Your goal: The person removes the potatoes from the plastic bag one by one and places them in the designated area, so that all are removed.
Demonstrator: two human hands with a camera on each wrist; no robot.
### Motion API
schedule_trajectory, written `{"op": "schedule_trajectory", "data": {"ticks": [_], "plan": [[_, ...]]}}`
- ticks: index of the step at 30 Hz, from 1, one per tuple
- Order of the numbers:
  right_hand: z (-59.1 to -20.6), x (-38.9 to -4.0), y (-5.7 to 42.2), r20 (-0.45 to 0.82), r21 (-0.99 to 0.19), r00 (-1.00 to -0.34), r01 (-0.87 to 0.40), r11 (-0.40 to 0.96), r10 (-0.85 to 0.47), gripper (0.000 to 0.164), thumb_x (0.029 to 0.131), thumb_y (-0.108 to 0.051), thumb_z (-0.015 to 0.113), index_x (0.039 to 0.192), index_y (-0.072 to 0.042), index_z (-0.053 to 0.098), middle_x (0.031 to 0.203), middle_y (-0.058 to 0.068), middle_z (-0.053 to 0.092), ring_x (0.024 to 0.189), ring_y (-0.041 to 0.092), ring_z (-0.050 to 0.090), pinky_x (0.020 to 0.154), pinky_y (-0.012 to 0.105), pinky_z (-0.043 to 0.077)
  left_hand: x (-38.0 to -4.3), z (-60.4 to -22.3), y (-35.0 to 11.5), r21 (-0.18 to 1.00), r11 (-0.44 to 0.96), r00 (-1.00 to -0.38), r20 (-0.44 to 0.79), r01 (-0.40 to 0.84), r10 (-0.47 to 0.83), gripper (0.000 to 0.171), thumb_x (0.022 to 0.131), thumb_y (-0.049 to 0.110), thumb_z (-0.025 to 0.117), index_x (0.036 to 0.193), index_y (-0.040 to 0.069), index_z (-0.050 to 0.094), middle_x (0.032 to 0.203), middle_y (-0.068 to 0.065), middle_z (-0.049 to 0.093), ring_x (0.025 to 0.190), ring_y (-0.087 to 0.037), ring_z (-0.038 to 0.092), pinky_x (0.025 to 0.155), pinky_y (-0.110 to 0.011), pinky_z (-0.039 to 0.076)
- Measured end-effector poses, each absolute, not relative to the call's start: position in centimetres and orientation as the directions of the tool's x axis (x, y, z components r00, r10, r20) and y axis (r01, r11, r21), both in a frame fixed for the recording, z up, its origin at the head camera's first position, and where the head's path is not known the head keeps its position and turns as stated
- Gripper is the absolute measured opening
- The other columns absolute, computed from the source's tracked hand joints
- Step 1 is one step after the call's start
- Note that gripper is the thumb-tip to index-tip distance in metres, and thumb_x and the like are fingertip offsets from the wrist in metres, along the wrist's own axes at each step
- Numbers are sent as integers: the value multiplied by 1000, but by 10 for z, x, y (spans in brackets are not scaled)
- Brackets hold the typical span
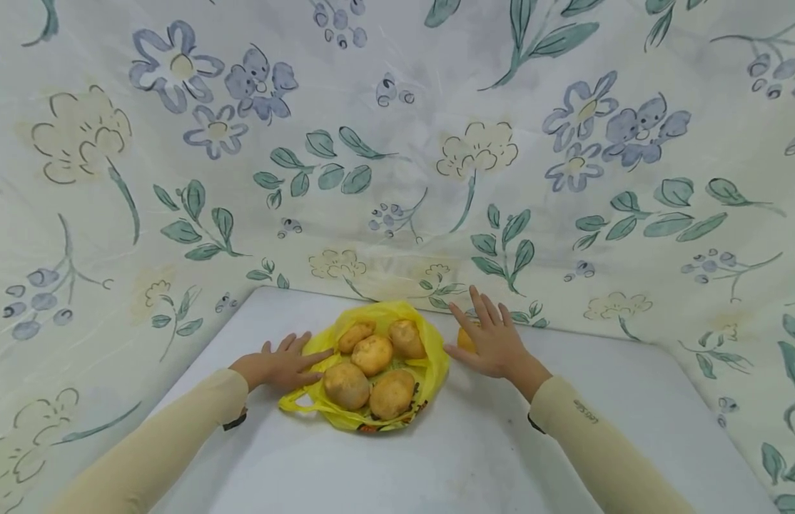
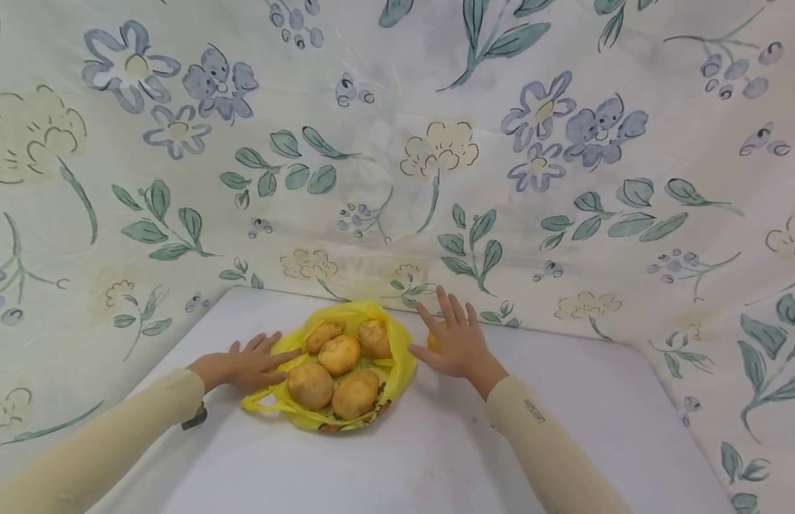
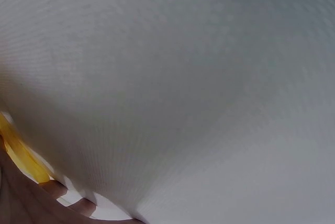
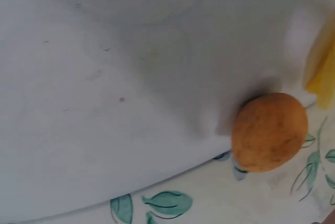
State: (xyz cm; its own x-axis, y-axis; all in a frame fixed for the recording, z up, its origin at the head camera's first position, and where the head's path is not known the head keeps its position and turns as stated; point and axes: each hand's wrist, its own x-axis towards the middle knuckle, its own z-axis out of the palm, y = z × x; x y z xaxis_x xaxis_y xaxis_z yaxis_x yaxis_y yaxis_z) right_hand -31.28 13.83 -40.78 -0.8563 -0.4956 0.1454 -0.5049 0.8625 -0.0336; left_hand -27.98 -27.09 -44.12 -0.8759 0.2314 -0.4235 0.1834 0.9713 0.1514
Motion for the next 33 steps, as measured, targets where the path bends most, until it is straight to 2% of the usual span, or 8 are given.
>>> {"op": "schedule_trajectory", "data": {"ticks": [4, 10, 14, 20, 25, 33], "plan": [[-407, -309, 128, 134, -62, -840, -536, 842, -526, 78, 96, -68, 38, 159, -30, 14, 167, 12, -9, 154, 36, 3, 121, 63, 6, -280, -442, -271, 153, 971, -874, -426, 182, 231, 69, 96, 65, 44, 155, 32, 32, 164, -26, 8, 146, -57, 6, 107, -81, 3], [-409, -305, 116, 124, -23, -811, -578, 816, -571, 79, 95, -72, 32, 159, -31, 11, 167, 14, -7, 155, 35, 2, 121, 62, 8, -280, -442, -271, 151, 972, -873, -431, 180, 228, 68, 96, 64, 45, 154, 31, 32, 164, -26, 8, 146, -57, 7, 107, -81, 4], [-410, -303, 113, 129, -12, -806, -584, 811, -578, 80, 94, -72, 35, 159, -31, 13, 167, 14, -7, 155, 35, 3, 120, 63, 9, -279, -440, -270, 155, 970, -872, -429, 187, 237, 68, 96, 63, 45, 155, 32, 32, 164, -26, 8, 146, -57, 7, 107, -81, 4], [-409, -301, 108, 118, 21, -800, -591, 807, -589, 81, 93, -74, 33, 159, -33, 11, 167, 12, -9, 154, 35, 4, 121, 62, 8, -279, -438, -269, 159, 969, -872, -426, 188, 239, 67, 96, 62, 46, 155, 32, 32, 164, -26, 8, 146, -56, 7, 107, -81, 4], [-409, -295, 101, 129, 27, -766, -632, 774, -630, 80, 93, -74, 34, 159, -33, 15, 168, 12, -7, 154, 36, 8, 120, 63, 11, -278, -437, -269, 168, 968, -872, -425, 186, 241, 67, 97, 61, 47, 155, 32, 31, 164, -26, 7, 147, -56, 6, 107, -80, 3], [-410, -288, 92, 111, 50, -729, -675, 736, -676, 80, 93, -72, 37, 159, -33, 14, 167, 7, -14, 155, 33, 6, 121, 62, 6, -275, -436, -269, 170, 968, -874, -422, 185, 241, 68, 96, 62, 47, 154, 30, 33, 163, -26, 8, 146, -57, 7, 107, -81, 3]]}}
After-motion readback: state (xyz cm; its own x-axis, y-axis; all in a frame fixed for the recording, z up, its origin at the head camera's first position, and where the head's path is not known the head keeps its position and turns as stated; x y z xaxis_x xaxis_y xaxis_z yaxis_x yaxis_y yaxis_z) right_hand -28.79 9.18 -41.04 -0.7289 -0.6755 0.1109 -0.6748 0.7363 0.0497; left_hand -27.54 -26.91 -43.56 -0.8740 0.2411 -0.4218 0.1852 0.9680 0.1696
